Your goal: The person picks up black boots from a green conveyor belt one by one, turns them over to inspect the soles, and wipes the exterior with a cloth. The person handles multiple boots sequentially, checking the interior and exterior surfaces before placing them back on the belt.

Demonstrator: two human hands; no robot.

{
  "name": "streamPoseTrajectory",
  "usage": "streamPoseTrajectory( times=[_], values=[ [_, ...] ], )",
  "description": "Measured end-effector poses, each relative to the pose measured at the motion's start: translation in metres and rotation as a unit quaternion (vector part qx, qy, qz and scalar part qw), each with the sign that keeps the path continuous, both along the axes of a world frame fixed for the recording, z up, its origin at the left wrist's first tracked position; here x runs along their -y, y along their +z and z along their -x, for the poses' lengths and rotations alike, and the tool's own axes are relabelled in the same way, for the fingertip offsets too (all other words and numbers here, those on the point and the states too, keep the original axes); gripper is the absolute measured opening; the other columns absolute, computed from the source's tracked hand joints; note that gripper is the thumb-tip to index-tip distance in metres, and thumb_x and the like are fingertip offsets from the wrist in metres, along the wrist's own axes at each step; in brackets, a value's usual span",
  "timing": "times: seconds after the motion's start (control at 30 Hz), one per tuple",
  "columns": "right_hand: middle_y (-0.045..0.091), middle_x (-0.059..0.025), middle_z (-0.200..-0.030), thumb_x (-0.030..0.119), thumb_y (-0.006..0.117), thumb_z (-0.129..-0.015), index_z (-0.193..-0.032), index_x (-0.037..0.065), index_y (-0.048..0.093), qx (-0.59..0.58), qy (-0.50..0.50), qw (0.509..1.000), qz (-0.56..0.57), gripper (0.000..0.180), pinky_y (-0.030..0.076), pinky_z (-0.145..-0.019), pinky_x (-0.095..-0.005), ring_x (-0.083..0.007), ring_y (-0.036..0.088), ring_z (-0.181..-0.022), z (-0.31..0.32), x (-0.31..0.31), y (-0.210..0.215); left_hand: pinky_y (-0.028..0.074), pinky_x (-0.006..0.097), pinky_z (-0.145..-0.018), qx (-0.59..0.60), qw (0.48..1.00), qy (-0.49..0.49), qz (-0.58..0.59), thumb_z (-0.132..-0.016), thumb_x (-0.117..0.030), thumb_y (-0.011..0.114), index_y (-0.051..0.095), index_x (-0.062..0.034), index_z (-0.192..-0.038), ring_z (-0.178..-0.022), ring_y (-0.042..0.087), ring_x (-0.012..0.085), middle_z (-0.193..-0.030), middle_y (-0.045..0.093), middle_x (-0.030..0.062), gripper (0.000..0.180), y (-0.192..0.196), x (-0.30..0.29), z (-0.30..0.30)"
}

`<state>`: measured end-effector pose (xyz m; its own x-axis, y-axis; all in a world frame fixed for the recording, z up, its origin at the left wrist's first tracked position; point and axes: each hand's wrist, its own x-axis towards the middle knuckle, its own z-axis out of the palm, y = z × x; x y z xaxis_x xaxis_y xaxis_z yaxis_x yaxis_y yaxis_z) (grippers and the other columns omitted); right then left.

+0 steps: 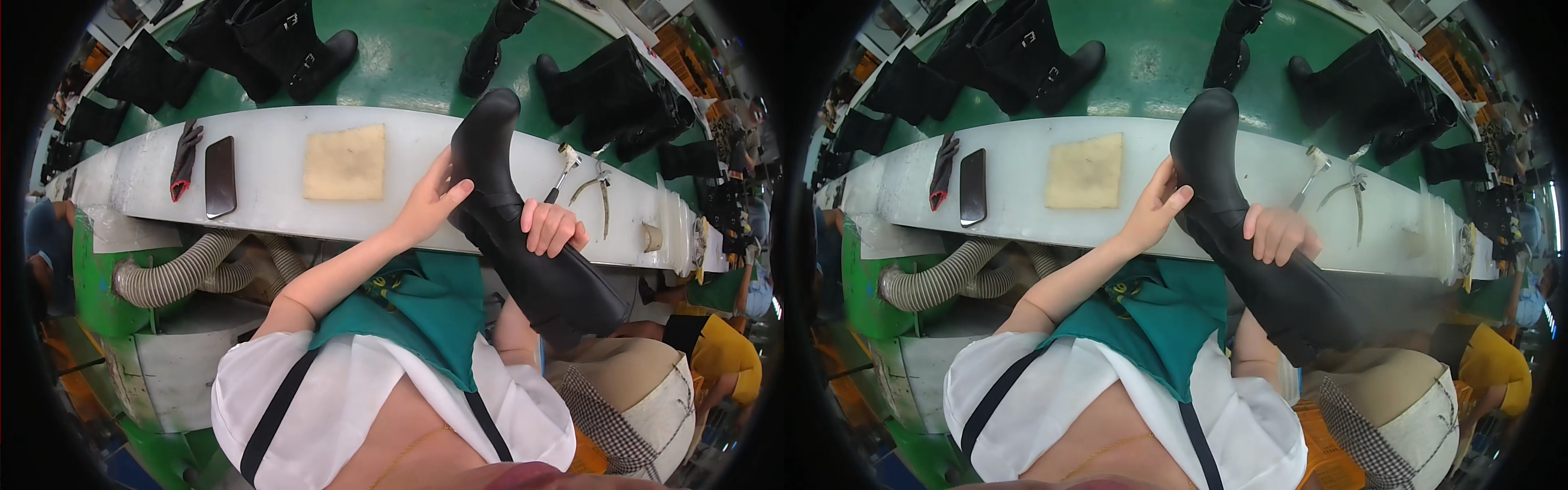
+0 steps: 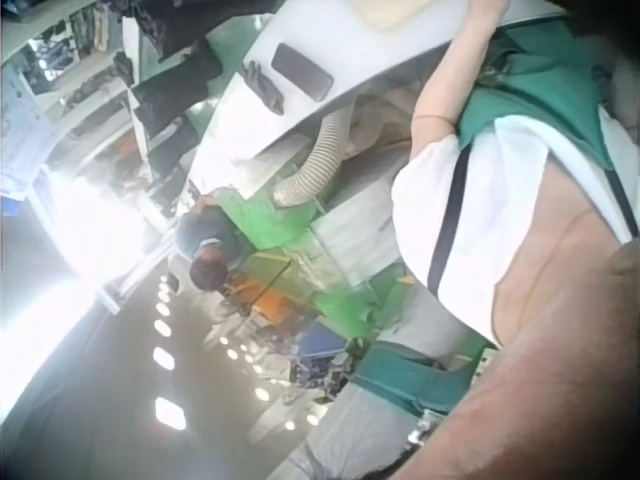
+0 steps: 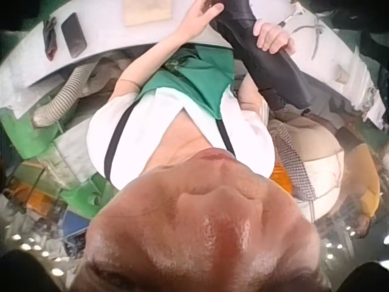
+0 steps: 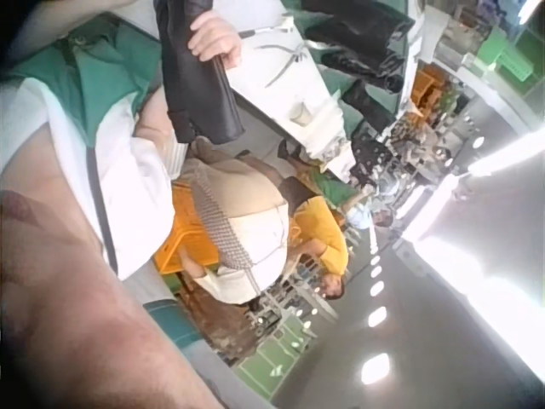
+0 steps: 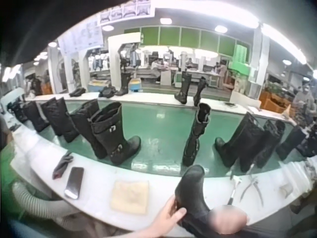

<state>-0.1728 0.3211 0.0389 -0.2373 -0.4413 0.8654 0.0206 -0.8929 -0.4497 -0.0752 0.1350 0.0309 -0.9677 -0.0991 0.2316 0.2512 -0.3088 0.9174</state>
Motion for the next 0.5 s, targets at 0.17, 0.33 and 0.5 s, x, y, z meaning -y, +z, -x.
streamPoseTrajectory(
  times=[0.17,0.33,0.5],
  values=[
    [0.053,-0.0019,-0.052,0.026,0.021,-0.091,-0.054,0.013,0.050,0.021,-0.008,1.000,0.000,0.049,0.038,-0.073,-0.0339,-0.0177,0.052,-0.052,0.000,-0.001,0.003,0.023,0.038,-0.110,0.002,0.999,0.005,0.032,-0.096,-0.025,0.051,0.018,-0.0004,-0.145,-0.135,0.028,0.0254,-0.145,0.031,0.0149,0.064,-0.009,-0.001,0.003],
    [0.049,-0.0007,-0.049,0.031,0.019,-0.095,-0.051,0.016,0.042,0.140,-0.007,0.990,-0.020,0.052,0.033,-0.075,-0.0333,-0.0172,0.047,-0.050,-0.002,0.010,0.007,0.021,0.032,-0.111,0.056,0.990,0.047,0.120,-0.100,-0.038,0.037,0.020,0.0022,-0.143,-0.135,0.029,0.0240,-0.145,0.031,0.0159,0.061,-0.031,-0.002,0.009],
    [0.053,-0.0047,-0.067,0.029,0.029,-0.098,-0.066,0.012,0.045,0.205,0.079,0.970,-0.107,0.039,0.038,-0.092,-0.0375,-0.0176,0.048,-0.065,0.039,0.054,0.042,0.031,0.036,-0.107,0.212,0.951,-0.086,-0.209,-0.096,-0.058,0.024,0.031,-0.0010,-0.140,-0.129,0.039,0.0225,-0.140,0.038,0.0170,0.073,-0.008,-0.002,0.012]
  ],
)
